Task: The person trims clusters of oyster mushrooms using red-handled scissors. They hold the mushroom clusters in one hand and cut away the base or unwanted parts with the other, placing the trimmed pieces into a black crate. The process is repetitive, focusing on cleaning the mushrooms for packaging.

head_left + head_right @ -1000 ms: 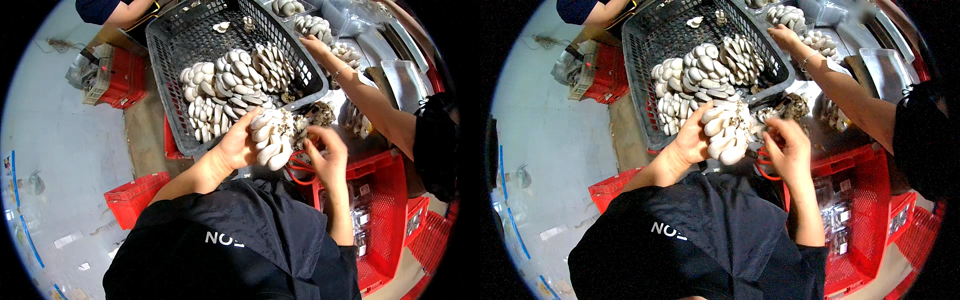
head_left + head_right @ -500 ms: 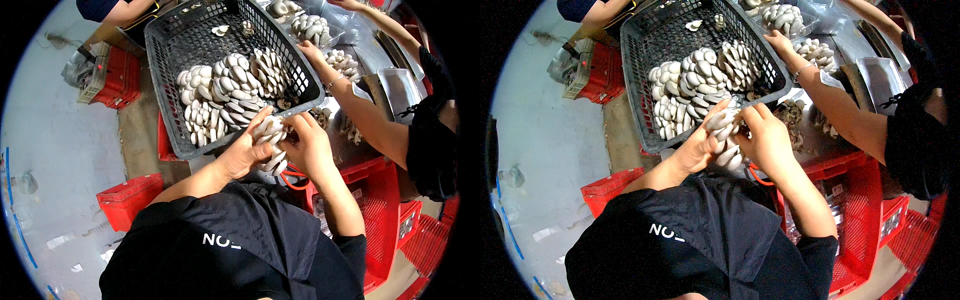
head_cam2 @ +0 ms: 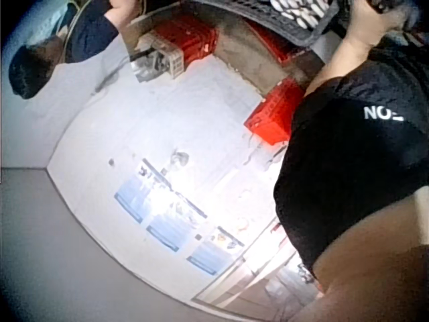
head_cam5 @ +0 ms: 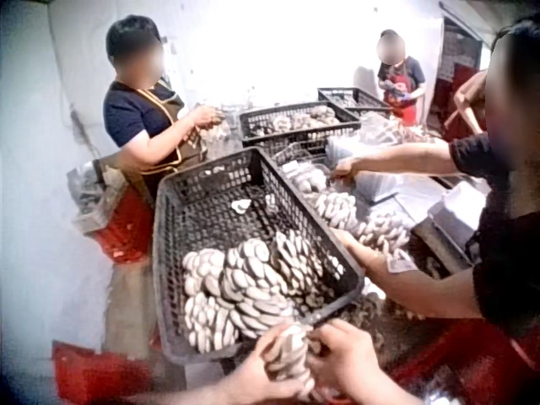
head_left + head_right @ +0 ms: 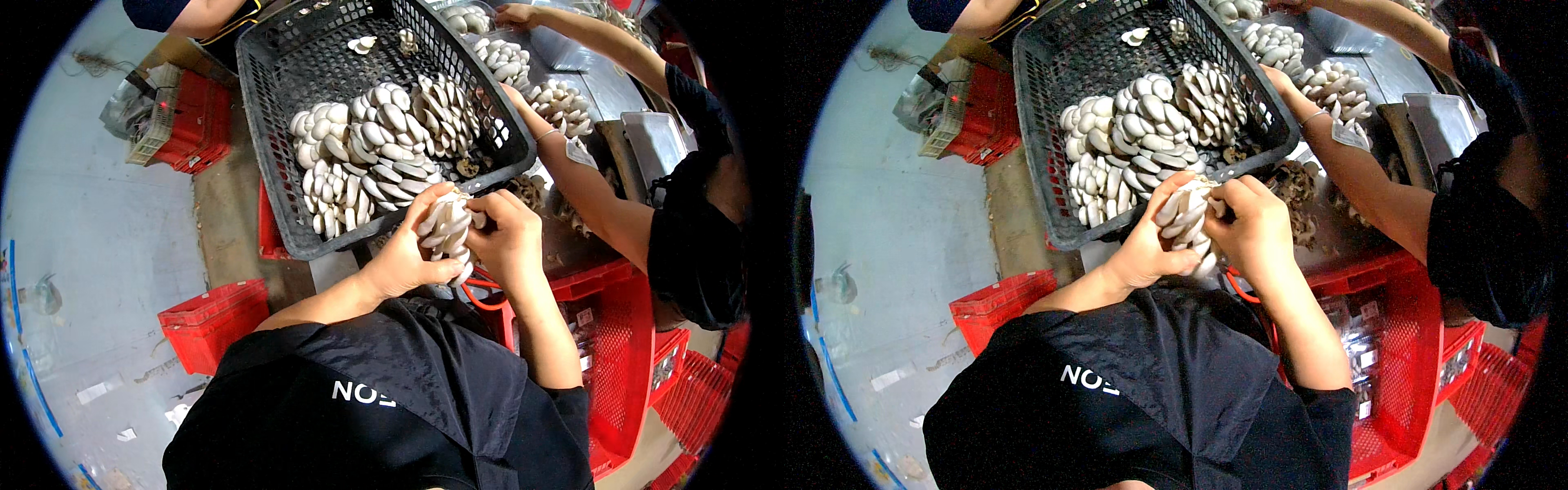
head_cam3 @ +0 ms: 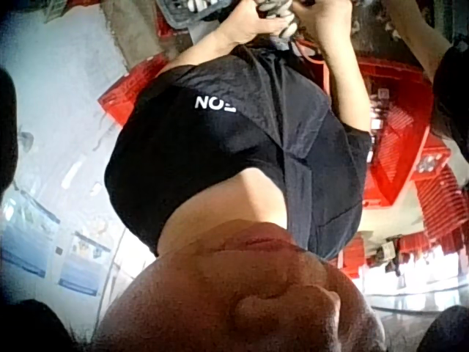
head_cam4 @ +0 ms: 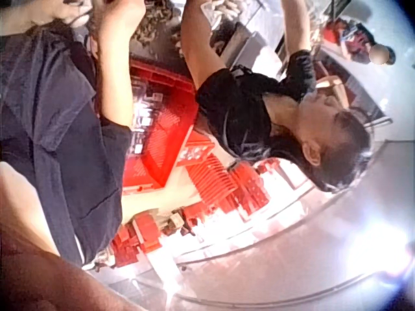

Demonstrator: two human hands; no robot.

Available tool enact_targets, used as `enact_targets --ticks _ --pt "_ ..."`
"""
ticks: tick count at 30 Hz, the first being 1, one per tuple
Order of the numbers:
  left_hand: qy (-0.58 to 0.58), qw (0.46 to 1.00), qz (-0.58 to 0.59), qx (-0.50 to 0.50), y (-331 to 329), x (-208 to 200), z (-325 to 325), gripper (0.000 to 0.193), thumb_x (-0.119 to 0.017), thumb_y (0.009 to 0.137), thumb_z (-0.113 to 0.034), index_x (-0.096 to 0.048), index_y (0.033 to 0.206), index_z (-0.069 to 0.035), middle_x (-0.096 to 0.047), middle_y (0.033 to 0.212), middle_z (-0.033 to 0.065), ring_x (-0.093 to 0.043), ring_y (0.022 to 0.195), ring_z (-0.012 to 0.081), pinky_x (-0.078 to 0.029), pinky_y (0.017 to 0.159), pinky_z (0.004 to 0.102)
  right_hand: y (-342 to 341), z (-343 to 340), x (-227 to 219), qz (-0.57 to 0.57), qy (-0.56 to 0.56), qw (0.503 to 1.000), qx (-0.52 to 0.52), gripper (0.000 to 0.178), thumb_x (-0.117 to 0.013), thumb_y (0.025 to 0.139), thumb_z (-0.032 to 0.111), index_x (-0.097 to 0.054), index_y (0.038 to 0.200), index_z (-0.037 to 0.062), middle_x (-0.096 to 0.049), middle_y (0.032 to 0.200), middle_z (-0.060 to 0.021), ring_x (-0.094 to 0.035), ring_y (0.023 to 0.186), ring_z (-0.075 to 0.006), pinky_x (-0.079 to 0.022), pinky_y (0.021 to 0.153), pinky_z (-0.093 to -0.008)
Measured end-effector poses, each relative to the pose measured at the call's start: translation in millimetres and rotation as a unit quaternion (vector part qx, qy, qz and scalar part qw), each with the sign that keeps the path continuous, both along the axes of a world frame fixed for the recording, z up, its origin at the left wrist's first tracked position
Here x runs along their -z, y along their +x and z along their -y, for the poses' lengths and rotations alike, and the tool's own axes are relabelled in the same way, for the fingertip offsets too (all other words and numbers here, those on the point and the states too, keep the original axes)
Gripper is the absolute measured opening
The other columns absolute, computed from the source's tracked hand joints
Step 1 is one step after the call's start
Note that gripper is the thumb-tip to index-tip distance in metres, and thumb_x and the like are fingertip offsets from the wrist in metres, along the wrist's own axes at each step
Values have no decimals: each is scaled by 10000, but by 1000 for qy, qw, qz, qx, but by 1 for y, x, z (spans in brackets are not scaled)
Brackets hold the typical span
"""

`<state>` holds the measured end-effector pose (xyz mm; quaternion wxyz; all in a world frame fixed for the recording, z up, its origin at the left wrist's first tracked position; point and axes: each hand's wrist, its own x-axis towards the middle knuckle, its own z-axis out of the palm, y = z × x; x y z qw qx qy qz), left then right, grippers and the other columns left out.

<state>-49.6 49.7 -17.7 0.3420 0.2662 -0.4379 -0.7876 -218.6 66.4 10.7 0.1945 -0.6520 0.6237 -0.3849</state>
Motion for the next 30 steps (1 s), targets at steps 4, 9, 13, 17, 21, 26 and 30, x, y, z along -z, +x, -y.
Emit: enact_targets --ticks 4,9,13,17,21,26,30 --pt "142 986 -88 23 4 -7 9 927 -764 654 -96 -268 1434 -162 -473 1342 100 -489 1225 239 -422 1019 402 -10 -2 6 109 17 994 15 136 -666 673 12 -677 809 2 -623 698 -75 -594 608 -156 -469 583 -256" --pt "246 939 -202 130 20 -13 22 965 -784 652 -277 -257 1454 -181 -493 1262 115 -617 973 311 -578 666 457 -17 -8 0 555 174 814 11 137 -666 793 42 -634 914 -15 -627 732 -69 -580 589 -130 -486 544 -249" --pt "169 958 -182 144 27 -20 26 1019 -808 604 -255 -261 1458 -161 -476 1312 101 -545 1135 269 -487 919 402 -44 -24 40 689 124 713 -34 184 -619 807 83 -569 982 57 -621 829 -78 -570 627 -137 -466 539 -235" --pt "129 971 -88 182 34 -30 29 1093 -831 540 -57 -250 1464 -117 -439 1385 76 -452 1253 202 -358 1049 352 -37 -41 43 656 211 725 4 286 -571 761 52 -561 1045 86 -615 1011 -82 -592 707 -153 -463 562 -238" --pt "8 963 -95 253 43 -17 40 1147 -909 527 -128 -249 1465 -81 -55 1570 107 -355 1341 295 -377 1046 444 -21 -27 12 589 263 749 -152 729 -803 695 164 -469 1329 24 -588 1118 -77 -595 921 -175 -513 742 -318" --pt "48 941 -116 314 49 -19 53 1209 -896 524 -84 -180 1498 -78 -23 1575 117 -308 1375 292 -361 1059 450 -10 -14 3 444 203 849 -205 650 -843 678 120 -539 1240 0 -603 1114 -65 -554 1024 -132 -444 901 -275" --pt "82 935 -106 327 53 -27 57 1207 -894 527 -85 -179 1499 -78 -29 1571 141 -317 1368 313 -390 1032 462 -2 -13 -8 345 148 914 -152 561 -869 639 149 -598 1114 23 -593 981 -22 -531 899 -93 -445 794 -243"
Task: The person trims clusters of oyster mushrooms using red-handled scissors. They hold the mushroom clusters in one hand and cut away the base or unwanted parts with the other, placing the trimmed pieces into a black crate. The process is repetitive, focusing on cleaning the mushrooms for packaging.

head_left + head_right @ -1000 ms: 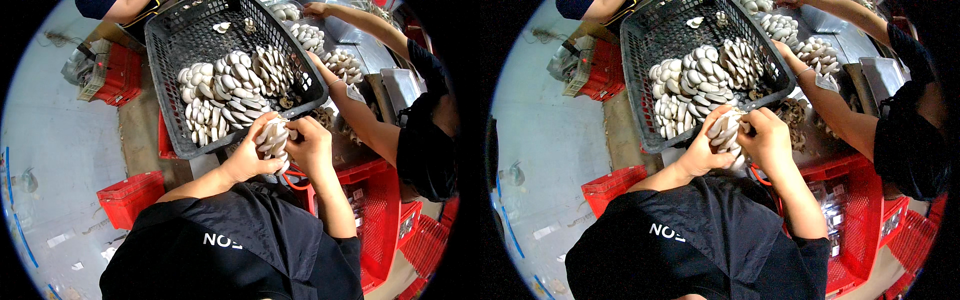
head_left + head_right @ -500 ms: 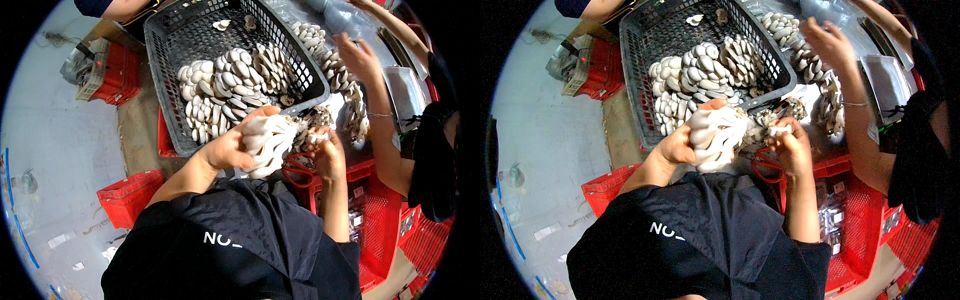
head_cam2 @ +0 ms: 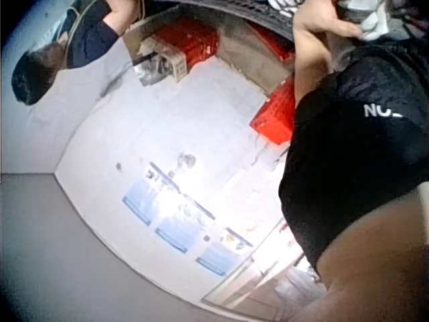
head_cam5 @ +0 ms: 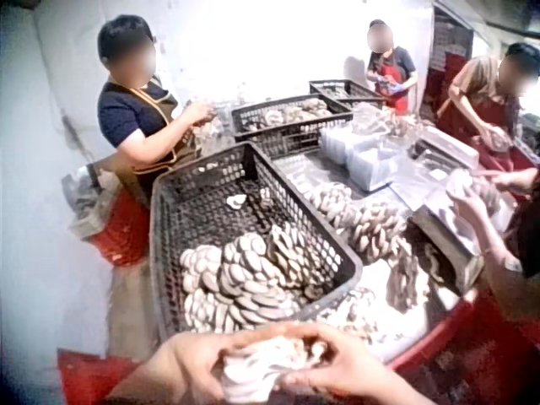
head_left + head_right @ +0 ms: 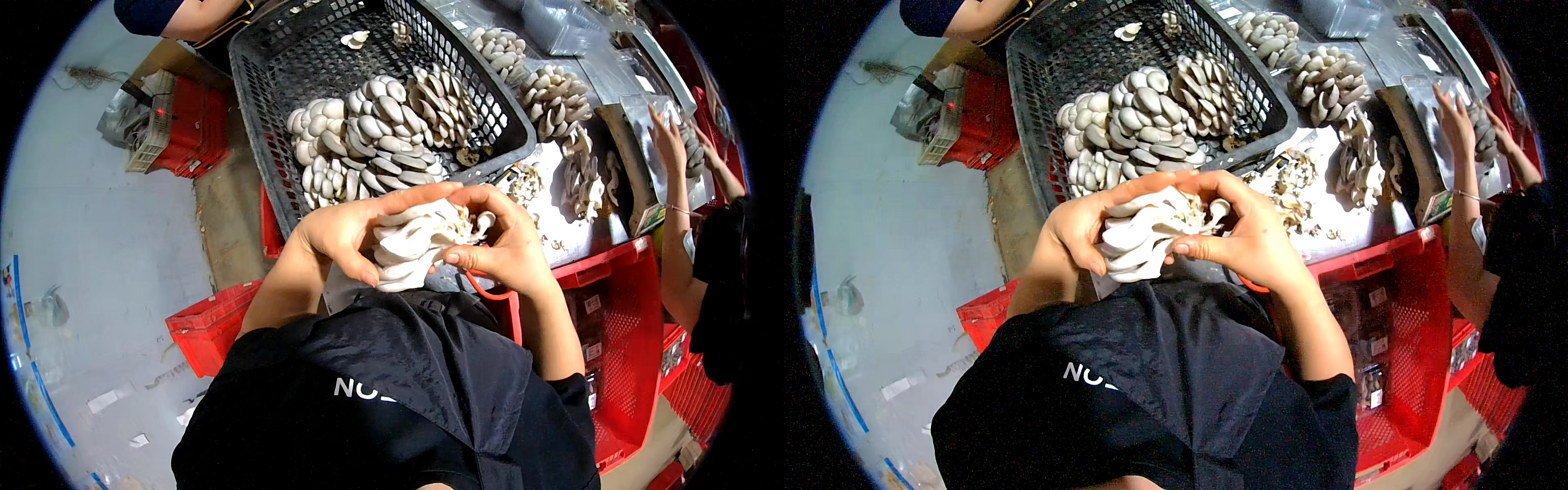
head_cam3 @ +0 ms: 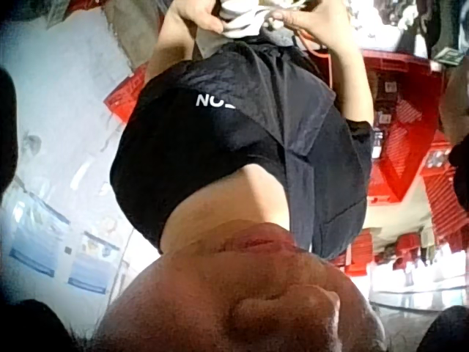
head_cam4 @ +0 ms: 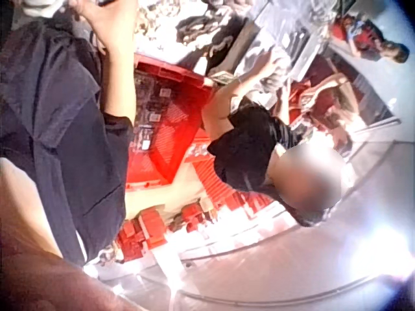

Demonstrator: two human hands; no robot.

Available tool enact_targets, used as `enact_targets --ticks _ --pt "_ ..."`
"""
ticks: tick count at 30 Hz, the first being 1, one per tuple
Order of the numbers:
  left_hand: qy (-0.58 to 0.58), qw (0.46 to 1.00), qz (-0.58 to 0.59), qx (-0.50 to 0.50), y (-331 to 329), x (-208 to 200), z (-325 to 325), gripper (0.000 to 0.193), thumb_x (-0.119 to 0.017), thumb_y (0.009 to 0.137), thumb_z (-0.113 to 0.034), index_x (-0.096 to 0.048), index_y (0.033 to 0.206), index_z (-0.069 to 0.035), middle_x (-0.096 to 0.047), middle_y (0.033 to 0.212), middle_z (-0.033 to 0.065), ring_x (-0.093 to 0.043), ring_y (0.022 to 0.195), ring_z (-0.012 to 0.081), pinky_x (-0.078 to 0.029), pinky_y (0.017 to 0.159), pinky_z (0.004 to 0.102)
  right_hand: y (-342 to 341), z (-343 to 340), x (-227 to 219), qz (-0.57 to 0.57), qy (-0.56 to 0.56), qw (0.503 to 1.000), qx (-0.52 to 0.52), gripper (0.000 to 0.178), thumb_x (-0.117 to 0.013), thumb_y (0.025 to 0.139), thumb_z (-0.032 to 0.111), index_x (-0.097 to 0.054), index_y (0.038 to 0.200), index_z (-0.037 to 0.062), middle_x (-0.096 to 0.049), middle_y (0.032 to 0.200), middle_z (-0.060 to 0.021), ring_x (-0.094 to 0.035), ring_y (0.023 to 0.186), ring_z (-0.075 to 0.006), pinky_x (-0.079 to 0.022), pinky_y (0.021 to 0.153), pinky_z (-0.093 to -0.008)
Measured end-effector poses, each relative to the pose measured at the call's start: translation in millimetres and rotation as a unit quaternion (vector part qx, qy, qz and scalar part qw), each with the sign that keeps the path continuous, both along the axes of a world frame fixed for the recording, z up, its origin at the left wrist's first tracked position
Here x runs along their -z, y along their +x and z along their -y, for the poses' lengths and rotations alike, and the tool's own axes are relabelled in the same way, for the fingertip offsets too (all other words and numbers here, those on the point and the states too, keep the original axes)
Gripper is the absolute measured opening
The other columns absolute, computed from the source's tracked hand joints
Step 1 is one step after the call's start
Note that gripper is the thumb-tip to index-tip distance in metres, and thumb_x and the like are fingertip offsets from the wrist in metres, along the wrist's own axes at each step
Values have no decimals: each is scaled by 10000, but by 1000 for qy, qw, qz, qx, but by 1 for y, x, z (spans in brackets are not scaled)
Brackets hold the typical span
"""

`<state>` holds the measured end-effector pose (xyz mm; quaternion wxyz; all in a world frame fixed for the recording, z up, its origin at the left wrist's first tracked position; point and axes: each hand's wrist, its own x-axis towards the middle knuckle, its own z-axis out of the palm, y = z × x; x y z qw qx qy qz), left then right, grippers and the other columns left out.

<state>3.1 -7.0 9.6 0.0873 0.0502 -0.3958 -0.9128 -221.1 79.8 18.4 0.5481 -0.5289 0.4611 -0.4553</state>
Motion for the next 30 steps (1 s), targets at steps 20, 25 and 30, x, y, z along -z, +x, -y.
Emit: enact_targets --ticks 20,25,30 --pt "-426 903 34 38 -9 -15 2 913 -796 583 -86 -394 1402 -106 -178 1507 193 -255 1381 317 -235 1102 398 -11 -13 11 120 308 943 46 226 -641 904 225 -677 930 3 -619 738 4 -530 601 -65 -430 558 -215" --pt "-446 893 51 1 -8 -6 3 936 -799 588 -97 -365 1416 -78 -233 1497 175 -252 1388 310 -231 1109 405 -12 -12 7 81 202 975 51 262 -674 888 257 -673 931 -2 -626 749 10 -532 630 -52 -429 572 -199" --pt "-436 898 55 -31 -11 -4 -1 927 -785 591 -86 -363 1415 -70 -239 1486 173 -202 1408 305 -212 1110 397 -8 -9 -6 -55 96 992 63 246 -751 814 219 -657 880 2 -634 753 -4 -544 639 -64 -441 590 -215"
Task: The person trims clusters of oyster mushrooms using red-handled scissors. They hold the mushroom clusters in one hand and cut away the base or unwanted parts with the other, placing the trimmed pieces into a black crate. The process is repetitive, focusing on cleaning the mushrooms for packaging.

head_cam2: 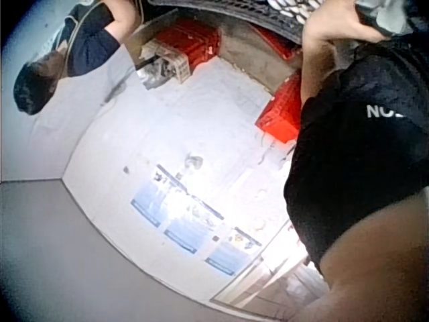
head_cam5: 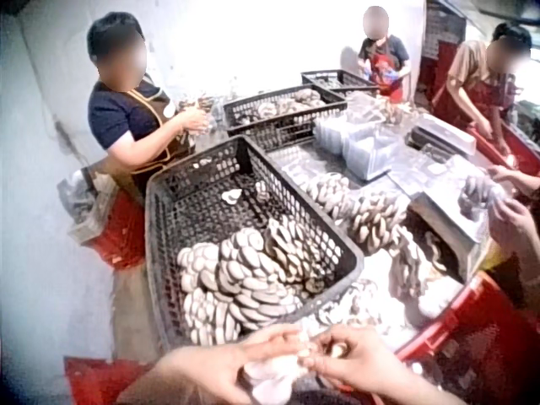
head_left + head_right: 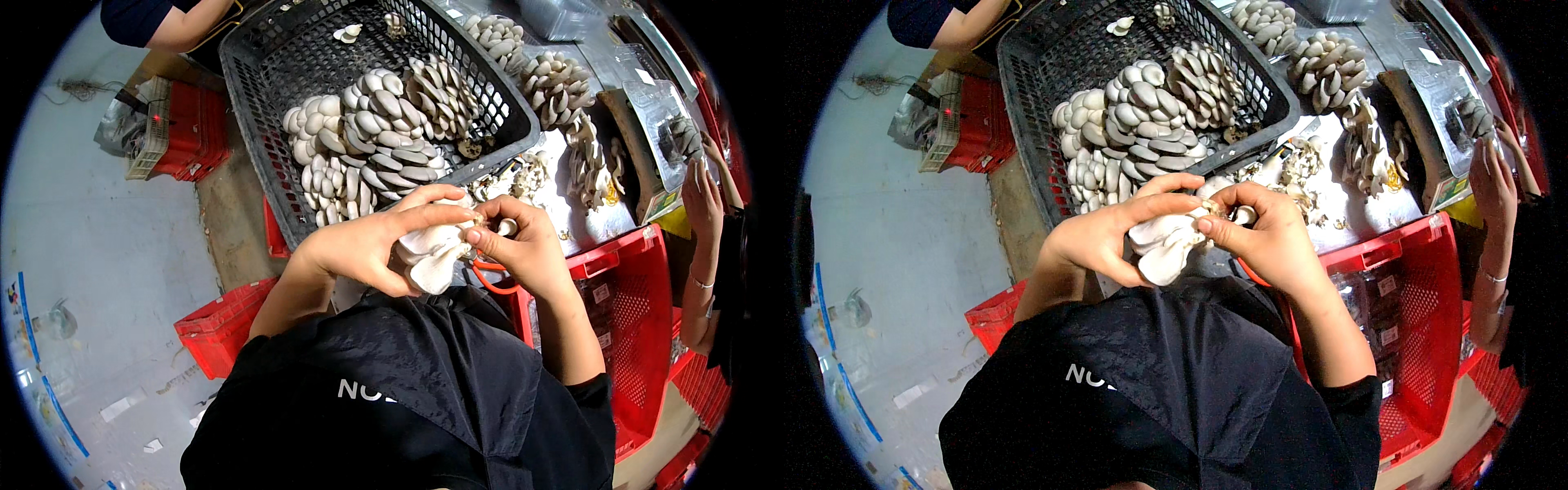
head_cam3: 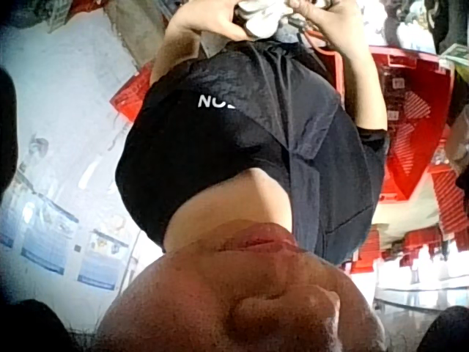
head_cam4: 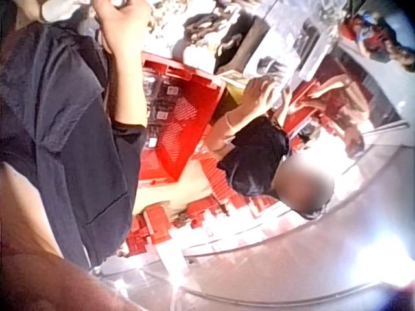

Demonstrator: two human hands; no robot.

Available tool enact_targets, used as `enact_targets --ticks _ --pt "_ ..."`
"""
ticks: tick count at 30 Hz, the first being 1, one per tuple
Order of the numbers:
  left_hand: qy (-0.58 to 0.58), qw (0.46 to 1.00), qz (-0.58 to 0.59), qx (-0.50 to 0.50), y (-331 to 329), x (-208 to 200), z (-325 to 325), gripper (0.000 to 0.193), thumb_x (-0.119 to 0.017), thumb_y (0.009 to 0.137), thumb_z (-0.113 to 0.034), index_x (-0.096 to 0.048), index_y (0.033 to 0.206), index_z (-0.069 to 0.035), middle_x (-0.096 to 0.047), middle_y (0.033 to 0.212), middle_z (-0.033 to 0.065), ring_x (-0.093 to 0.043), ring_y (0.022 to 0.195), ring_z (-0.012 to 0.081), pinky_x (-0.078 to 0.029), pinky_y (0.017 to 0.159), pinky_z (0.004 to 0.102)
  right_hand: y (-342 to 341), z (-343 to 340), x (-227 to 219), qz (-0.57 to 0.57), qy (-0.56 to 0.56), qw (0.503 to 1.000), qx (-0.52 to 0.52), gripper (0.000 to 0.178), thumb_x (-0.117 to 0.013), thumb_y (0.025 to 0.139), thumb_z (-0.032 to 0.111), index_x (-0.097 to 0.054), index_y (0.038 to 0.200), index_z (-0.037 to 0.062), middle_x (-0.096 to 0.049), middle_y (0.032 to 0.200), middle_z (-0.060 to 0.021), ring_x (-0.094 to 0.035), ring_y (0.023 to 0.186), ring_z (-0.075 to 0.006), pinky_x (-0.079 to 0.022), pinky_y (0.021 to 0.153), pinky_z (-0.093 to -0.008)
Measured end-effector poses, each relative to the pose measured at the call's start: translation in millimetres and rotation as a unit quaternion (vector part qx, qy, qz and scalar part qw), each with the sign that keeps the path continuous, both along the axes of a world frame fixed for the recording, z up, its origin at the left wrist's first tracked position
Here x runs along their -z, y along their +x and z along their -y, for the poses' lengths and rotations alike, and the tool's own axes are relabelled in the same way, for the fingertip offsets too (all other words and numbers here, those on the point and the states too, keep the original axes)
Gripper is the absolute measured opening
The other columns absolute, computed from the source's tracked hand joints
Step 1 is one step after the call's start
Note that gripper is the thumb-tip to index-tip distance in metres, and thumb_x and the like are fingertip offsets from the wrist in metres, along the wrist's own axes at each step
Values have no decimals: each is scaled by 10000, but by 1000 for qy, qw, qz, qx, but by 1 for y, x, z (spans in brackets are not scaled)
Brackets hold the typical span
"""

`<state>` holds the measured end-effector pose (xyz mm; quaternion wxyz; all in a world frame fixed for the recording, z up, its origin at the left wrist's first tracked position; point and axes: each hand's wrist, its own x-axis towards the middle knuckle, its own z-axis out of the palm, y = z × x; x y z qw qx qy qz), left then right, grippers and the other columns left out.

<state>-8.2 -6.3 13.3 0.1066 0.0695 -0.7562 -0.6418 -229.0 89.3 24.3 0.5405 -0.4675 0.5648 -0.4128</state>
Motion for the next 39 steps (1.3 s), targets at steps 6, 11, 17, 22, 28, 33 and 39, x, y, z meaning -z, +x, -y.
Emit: enact_targets --ticks 6,11,17,22,28,33,39 --pt "-58 992 -37 -109 -2 -6 -11 929 -720 572 -29 -363 1420 -159 -238 1457 205 -298 1358 354 -295 1085 385 1 -4 -6 -87 -132 987 14 215 -751 797 175 -615 853 18 -589 776 -20 -535 692 -91 -430 595 -234" --pt "-90 991 -49 -92 -1 -16 -18 871 -793 571 -11 -433 1353 -143 -251 1459 212 -379 1301 391 -379 1023 393 4 -11 -13 -24 -104 994 24 177 -704 832 141 -579 841 16 -559 784 -13 -511 720 -86 -411 598 -222" --pt "-30 994 -56 -88 -2 -12 -19 857 -792 580 10 -451 1349 -158 -257 1464 186 -412 1281 363 -383 1016 378 13 -10 -16 -47 -19 996 70 99 -626 862 84 -571 855 2 -576 727 -10 -524 641 -65 -423 564 -208" --pt "75 988 -99 -90 -4 13 -16 892 -777 565 -16 -401 1370 -97 -375 1424 163 -379 1318 262 -335 1053 370 16 -4 4 106 -4 983 149 109 -580 905 92 -571 860 -7 -583 735 -2 -534 614 -61 -449 571 -203" --pt "505 836 -97 -192 -15 0 -30 857 -719 623 -49 -354 1397 -106 -493 1300 98 -523 1182 230 -441 995 358 28 -1 5 206 -39 946 249 110 -589 916 114 -561 884 12 -574 762 2 -527 667 -60 -457 628 -216" --pt "540 816 -100 -182 -16 -1 -29 751 -669 692 -111 -383 1387 -120 -532 1270 131 -555 1148 238 -499 936 355 17 -2 0 22 -152 978 144 273 -636 863 81 -579 1118 3 -584 903 -22 -530 799 -85 -462 715 -242" --pt "506 844 -12 -175 -9 -9 -23 694 -647 720 -44 -402 1365 -110 -561 1205 104 -581 1102 214 -478 947 340 11 2 -13 -134 -153 979 -12 317 -760 756 101 -609 1025 30 -575 840 -52 -550 741 -141 -447 650 -272"
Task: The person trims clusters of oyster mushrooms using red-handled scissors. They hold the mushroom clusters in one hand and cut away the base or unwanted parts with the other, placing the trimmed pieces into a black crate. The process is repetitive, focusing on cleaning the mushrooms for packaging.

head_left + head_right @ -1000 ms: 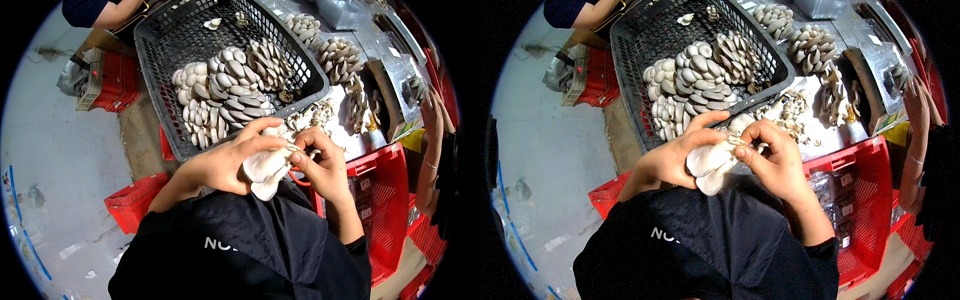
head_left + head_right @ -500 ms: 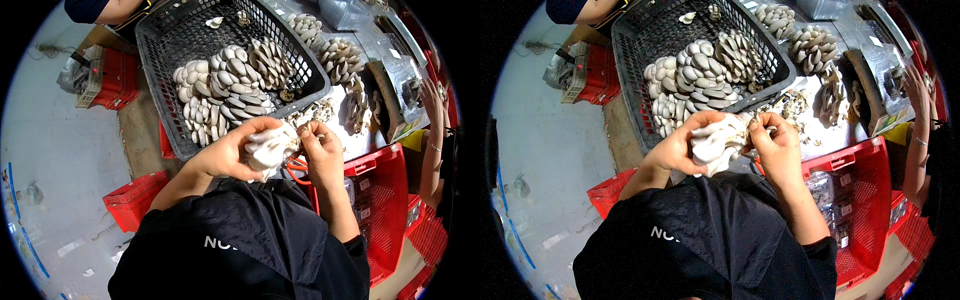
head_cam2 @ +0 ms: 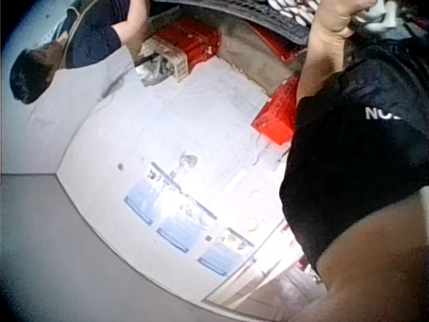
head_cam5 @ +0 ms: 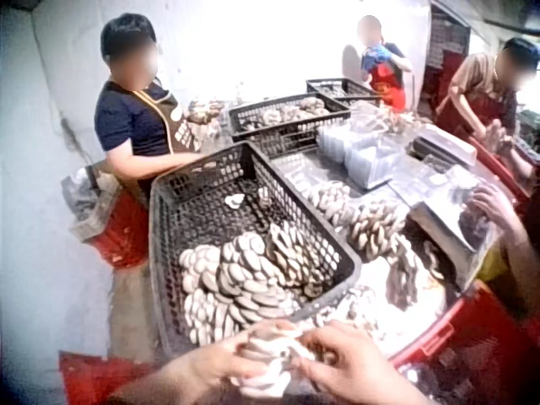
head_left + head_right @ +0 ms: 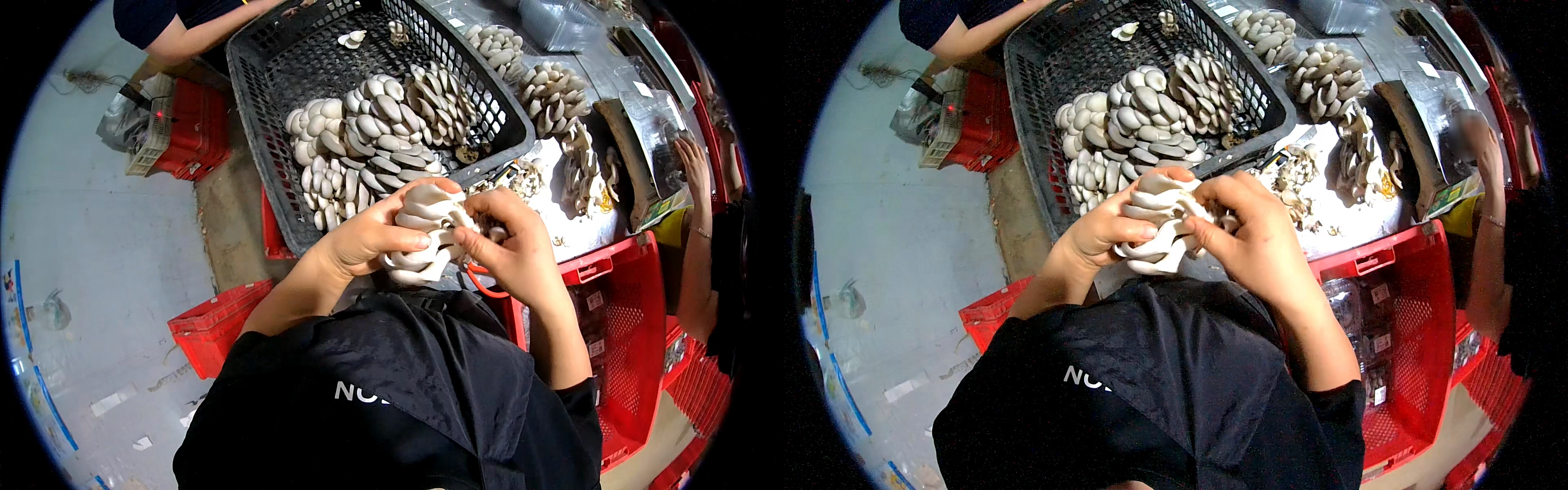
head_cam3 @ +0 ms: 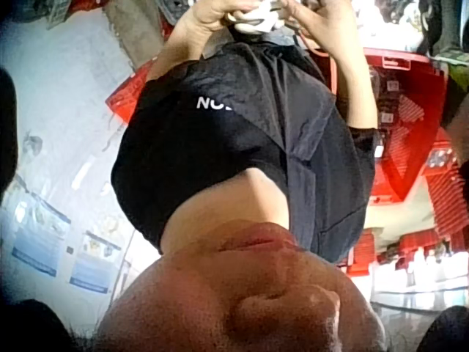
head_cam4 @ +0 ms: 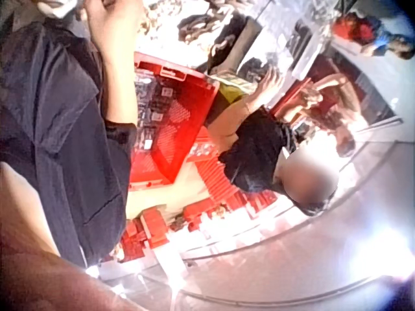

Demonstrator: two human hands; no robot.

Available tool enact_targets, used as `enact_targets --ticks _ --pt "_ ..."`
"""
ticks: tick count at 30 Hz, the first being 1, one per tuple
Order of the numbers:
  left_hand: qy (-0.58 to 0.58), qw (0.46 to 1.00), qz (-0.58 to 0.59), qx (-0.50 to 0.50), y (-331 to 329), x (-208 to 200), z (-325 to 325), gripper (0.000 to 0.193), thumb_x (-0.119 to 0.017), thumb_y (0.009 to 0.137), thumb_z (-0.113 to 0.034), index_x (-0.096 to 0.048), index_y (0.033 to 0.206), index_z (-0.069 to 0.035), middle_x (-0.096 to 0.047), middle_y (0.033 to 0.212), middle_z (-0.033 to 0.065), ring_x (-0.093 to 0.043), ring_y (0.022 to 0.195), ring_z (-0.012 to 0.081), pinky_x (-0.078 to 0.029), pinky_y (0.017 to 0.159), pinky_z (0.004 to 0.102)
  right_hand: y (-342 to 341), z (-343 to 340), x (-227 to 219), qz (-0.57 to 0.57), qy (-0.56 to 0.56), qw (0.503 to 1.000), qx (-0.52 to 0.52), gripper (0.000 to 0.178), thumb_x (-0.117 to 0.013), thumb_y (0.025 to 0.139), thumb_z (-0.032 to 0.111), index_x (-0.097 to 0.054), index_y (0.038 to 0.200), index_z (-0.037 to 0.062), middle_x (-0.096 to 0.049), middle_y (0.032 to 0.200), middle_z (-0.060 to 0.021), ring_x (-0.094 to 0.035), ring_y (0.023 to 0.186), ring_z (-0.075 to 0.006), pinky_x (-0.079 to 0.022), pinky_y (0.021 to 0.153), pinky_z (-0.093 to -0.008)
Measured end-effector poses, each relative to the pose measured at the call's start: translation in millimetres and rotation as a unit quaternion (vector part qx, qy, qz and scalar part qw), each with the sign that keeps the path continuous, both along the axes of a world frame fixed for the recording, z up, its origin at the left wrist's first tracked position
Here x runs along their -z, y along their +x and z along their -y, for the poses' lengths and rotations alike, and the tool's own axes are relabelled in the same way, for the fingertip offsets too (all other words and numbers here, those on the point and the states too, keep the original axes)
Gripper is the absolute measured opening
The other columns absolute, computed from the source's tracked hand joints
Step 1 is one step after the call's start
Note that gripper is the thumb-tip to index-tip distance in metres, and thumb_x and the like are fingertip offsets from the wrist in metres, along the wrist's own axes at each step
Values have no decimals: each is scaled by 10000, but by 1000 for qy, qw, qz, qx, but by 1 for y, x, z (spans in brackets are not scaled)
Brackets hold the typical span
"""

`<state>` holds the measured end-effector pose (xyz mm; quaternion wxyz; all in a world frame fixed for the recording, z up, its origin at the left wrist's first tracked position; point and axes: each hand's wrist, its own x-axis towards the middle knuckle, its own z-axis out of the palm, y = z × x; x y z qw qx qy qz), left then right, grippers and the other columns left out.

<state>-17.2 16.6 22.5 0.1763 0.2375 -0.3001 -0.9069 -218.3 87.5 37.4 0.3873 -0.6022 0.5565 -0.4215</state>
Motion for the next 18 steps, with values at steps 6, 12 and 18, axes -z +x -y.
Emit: enact_targets --ticks 6,12,18 --pt "58 997 -44 -16 -2 8 1 656 -627 744 20 -423 1352 -120 -553 1215 93 -587 1079 205 -509 924 362 9 -3 26 160 40 983 76 210 -736 788 98 -575 877 -1 -562 842 -35 -534 771 -126 -436 713 -245" --pt "70 995 -34 -68 -10 25 5 620 -615 778 -9 -420 1354 -135 -567 1185 83 -598 1054 198 -545 853 367 27 5 53 126 -100 959 233 189 -710 785 60 -540 840 -3 -521 829 -75 -499 761 -172 -410 697 -271" --pt "181 969 -148 -78 -16 25 7 572 -626 808 -118 -417 1339 -153 -561 1188 130 -607 1039 274 -551 810 468 23 12 62 106 -208 936 263 164 -674 775 9 -525 832 47 -508 824 -66 -493 744 -170 -416 665 -292"
